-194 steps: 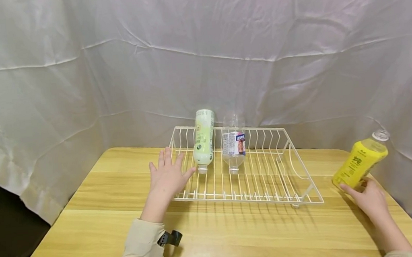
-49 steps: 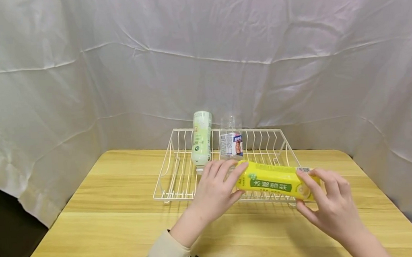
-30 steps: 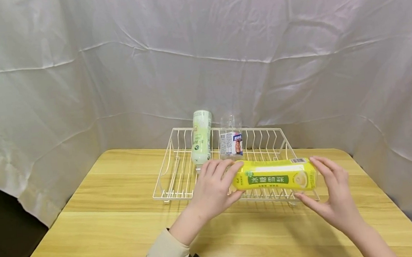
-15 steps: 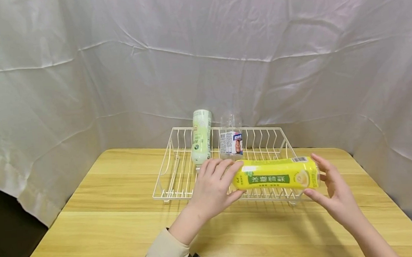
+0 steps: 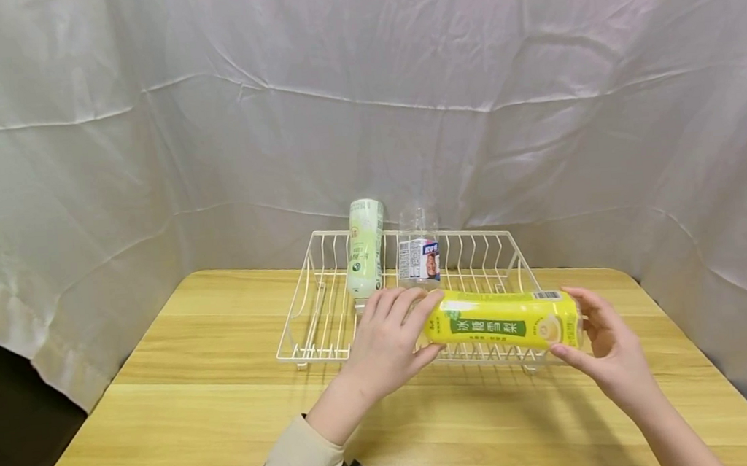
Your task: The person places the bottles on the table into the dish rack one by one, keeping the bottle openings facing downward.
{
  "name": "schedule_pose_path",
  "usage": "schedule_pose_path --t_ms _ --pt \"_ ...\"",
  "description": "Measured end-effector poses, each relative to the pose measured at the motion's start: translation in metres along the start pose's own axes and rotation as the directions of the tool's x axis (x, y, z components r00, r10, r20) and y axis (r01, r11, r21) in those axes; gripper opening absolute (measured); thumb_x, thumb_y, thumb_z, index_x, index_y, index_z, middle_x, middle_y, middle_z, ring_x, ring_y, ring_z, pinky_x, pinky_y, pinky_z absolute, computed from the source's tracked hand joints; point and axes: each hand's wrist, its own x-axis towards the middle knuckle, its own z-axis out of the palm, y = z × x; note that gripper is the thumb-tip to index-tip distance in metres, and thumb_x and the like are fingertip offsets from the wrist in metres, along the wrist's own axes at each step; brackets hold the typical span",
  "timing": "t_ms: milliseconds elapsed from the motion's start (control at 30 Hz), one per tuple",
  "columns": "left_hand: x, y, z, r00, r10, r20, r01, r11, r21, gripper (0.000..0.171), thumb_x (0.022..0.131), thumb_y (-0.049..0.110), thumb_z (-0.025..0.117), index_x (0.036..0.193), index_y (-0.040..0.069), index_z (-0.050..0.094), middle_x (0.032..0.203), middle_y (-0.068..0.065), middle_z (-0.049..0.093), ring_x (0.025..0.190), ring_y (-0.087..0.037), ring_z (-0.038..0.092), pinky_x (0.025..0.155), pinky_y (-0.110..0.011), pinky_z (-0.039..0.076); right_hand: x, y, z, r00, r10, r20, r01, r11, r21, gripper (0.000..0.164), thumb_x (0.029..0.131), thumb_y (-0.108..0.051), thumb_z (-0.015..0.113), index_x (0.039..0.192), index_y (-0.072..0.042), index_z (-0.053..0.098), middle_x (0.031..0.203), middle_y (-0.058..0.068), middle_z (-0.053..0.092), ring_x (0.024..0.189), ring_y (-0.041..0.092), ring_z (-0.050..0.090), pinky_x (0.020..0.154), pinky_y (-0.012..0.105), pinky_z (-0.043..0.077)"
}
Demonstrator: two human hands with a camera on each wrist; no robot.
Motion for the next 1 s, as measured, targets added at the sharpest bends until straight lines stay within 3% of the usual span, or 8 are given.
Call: schedule_pose_path --t_ms 367,700,833,1000 --pt "0.001 0.000 -0.001 0.999 -0.033 0.032 0.035 0.998 -0.045 0.076 0.076 0.049 0.077 0.139 0.016 0.050 0.125 -0.002 0.060 0.116 -0.021 0.055 0.105 -0.040 0.044 0.002 0.001 -0.006 0.999 -0.033 -0.021 0.034 0.997 0.065 0.080 0.067 0.034 0.060 0.140 0.008 0.041 0.126 -0.002 0.060 0.099 0.007 0.055 0.083 0.013 0.045" --pt "0.002 -0.008 -0.002 0.995 -0.069 0.075 0.075 0.994 -0.080 0.073 0.079 0.046 0.076 0.139 0.016 0.049 0.127 -0.005 0.059 0.115 -0.022 0.056 0.105 -0.042 0.043 0.005 0.001 -0.019 0.993 -0.036 -0.114 0.049 0.992 0.113 0.075 0.068 0.035 0.057 0.137 0.009 0.043 0.116 -0.001 0.063 0.097 0.007 0.056 0.083 0.013 0.045" --pt "0.001 -0.013 -0.003 0.980 -0.118 0.159 0.133 0.987 -0.085 0.072 0.083 0.049 0.071 0.142 0.017 0.046 0.131 -0.006 0.057 0.120 -0.025 0.053 0.108 -0.045 0.041 0.008 0.001 -0.026 0.987 -0.045 -0.153 0.066 0.989 0.135 0.073 0.070 0.034 0.056 0.137 0.007 0.044 0.115 0.000 0.063 0.097 0.006 0.058 0.082 0.012 0.046" --pt "-0.001 -0.028 -0.008 0.939 -0.210 0.272 0.229 0.972 -0.041 0.067 0.089 0.055 0.061 0.143 0.019 0.045 0.139 -0.007 0.052 0.128 -0.029 0.049 0.112 -0.052 0.037 0.010 -0.001 -0.033 0.973 -0.020 -0.231 0.063 0.982 0.177 0.070 0.072 0.033 0.056 0.136 0.008 0.044 0.112 0.003 0.063 0.094 0.008 0.059 0.077 0.011 0.051"
